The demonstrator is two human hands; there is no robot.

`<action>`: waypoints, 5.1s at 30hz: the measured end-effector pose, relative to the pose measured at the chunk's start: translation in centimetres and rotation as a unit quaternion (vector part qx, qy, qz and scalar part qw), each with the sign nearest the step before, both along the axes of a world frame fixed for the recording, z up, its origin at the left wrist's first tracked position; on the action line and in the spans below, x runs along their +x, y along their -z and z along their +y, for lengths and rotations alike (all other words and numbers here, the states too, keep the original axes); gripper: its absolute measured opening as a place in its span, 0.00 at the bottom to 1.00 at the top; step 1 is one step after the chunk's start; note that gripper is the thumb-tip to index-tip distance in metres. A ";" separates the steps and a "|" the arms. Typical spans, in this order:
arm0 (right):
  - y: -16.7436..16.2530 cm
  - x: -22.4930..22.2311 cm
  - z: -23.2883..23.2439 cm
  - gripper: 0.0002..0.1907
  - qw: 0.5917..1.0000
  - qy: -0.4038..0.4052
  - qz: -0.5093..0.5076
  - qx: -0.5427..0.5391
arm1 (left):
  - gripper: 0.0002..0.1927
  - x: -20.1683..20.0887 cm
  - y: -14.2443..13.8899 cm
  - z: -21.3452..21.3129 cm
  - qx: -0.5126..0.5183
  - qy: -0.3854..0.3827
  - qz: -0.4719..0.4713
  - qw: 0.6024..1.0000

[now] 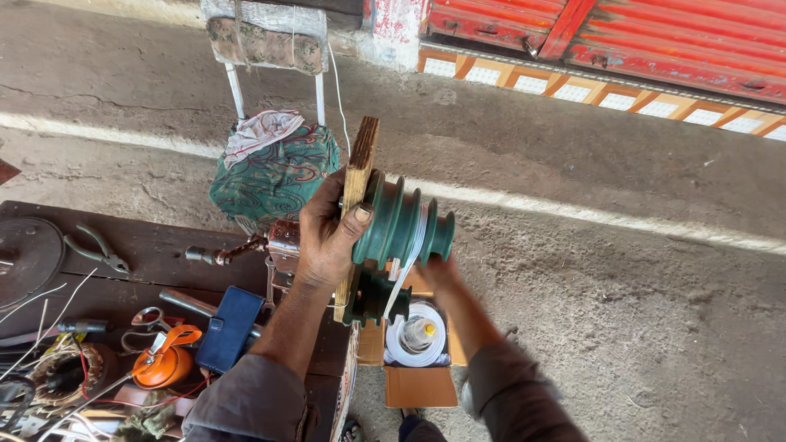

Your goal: The person winds white wire onto a green plastic spool mounted on a wooden frame. They hold the spool with one hand and guide the wire with the other, rotating the spool to accumulate layers of wire. The wire is fed from a box on the floor.

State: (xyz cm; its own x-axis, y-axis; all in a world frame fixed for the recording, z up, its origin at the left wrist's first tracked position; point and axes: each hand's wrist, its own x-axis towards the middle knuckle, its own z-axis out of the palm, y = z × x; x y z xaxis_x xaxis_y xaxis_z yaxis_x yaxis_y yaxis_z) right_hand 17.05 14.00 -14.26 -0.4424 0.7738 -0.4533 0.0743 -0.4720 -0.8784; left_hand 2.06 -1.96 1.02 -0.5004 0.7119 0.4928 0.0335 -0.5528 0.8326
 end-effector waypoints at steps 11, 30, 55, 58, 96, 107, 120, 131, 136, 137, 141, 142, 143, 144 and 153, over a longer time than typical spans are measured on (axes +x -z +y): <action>-3.5 8.7 -17.1 0.16 0.776 -0.217 -0.147 0.574 | 0.44 0.2 -0.4 -0.1 0.004 -0.006 0.006 1.000; -4.2 0.0 3.0 0.12 0.994 -0.014 0.103 0.029 | 0.46 -0.3 -0.2 0.3 -0.005 -0.005 0.004 1.000; -24.0 4.2 1.8 0.17 0.672 -0.154 -0.075 0.721 | 0.46 -0.5 -0.6 -0.1 0.008 0.005 0.009 1.000; -17.4 0.4 4.5 0.12 0.872 -0.167 0.030 0.459 | 0.47 -0.5 -0.7 0.0 -0.006 -0.006 0.021 1.000; 0.6 -0.7 1.8 0.08 0.998 -0.042 0.011 0.042 | 0.47 -1.2 0.3 1.8 0.013 0.006 0.001 1.000; -1.6 7.2 -14.6 0.14 0.821 -0.233 -0.152 0.499 | 0.46 -1.3 0.6 2.1 0.006 0.000 -0.003 1.000; -25.2 2.0 4.0 0.14 0.743 -0.193 -0.128 0.628 | 0.45 -1.2 0.3 2.1 0.014 0.014 -0.004 1.000; 5.1 0.3 -0.2 0.09 0.994 -0.080 -0.076 0.019 | 0.45 -1.5 1.6 2.4 0.022 0.020 -0.016 0.999; 7.3 3.8 -9.6 0.18 0.968 -0.152 -0.200 0.019 | 0.45 -1.6 1.9 2.8 0.019 0.003 -0.005 1.000; 6.1 4.5 -11.6 0.18 0.964 -0.140 -0.213 0.079 | 0.45 -1.6 1.9 2.8 0.021 0.004 -0.006 1.000; -3.0 7.1 -15.6 0.16 0.839 -0.183 -0.182 0.479 | 0.45 -1.4 1.7 2.7 0.017 0.009 -0.019 1.000; -5.8 7.1 -15.1 0.16 0.784 -0.202 -0.182 0.558 | 0.45 -1.4 1.6 2.6 0.013 0.010 -0.024 1.000; -8.5 7.1 -14.2 0.16 0.723 -0.217 -0.181 0.630 | 0.45 -1.3 1.5 2.6 0.016 0.009 -0.020 1.000; -11.2 6.9 -13.1 0.17 0.655 -0.230 -0.179 0.698 | 0.45 -1.3 1.4 2.5 0.020 0.008 -0.015 1.000; -23.7 2.5 3.0 0.20 0.618 -0.264 -0.024 0.740 | 0.45 -1.3 1.1 2.6 0.015 0.002 -0.004 1.000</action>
